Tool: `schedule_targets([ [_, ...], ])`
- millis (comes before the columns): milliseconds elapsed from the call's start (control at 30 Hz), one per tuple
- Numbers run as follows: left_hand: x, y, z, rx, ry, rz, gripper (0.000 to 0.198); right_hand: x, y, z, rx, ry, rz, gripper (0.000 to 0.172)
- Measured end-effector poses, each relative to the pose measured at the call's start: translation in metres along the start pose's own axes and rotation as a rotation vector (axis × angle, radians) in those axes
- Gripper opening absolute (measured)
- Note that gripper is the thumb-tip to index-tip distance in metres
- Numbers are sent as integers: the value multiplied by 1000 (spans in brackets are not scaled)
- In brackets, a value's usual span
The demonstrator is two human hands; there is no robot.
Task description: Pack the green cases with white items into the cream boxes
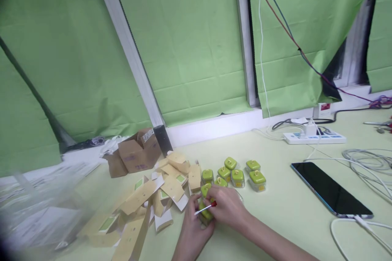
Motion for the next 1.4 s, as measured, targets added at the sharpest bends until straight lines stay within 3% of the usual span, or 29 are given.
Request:
schedule_targets([
  [133, -3, 19, 3, -236, -101, -105, 50, -4, 16, -6, 2, -1, -20, 20],
  [267, -4, 36, -4, -502, -148, -177, 64, -5, 26, -14, 26, 72, 77, 15],
  [400, -23, 32, -31, -501, -142, 8, 47, -11, 29, -19, 51, 95, 135, 15],
  [500, -46, 20, -48, -677, -115, 173, 42, -26, 25, -18, 84, 95, 119, 19],
  [600, -64, 7, -48, -847, -155, 326, 48, -43, 13, -13, 115, 121, 140, 18],
  [700, -71, 2, -39, -871, -186, 332, 52, -50, 9, -9, 128, 118, 128, 16],
  [800, -69, 4, -32, -888, -184, 304, 54, -49, 28, -6, 126, 66, 41, 18],
  [900, -70, 8, -33, -897, -186, 311, 61, -42, 64, -11, 131, 20, -9, 17],
  [1000, -80, 7, -38, -909, -207, 309, 60, -25, 93, -31, 182, -36, -14, 19],
  [1067, -95, 4, -40, -928, -222, 310, 59, -10, 100, -52, 288, -112, 20, 22],
  [1233, -133, -12, -38, -966, -207, 464, 64, 16, 89, -89, 367, -133, 136, 24],
  [1400, -143, -21, -34, -986, -220, 512, 60, -22, 60, -64, 241, -75, 58, 23],
])
Point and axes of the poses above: each hand's wrist, its own x-axis away from the middle knuckle, its own y-axis out of the back of the hand, z = x × y, the point moved 1 cm from there along -x, towards the middle knuckle, and after that the axes turned 9 degrees about -z, right-handed, at the moved point
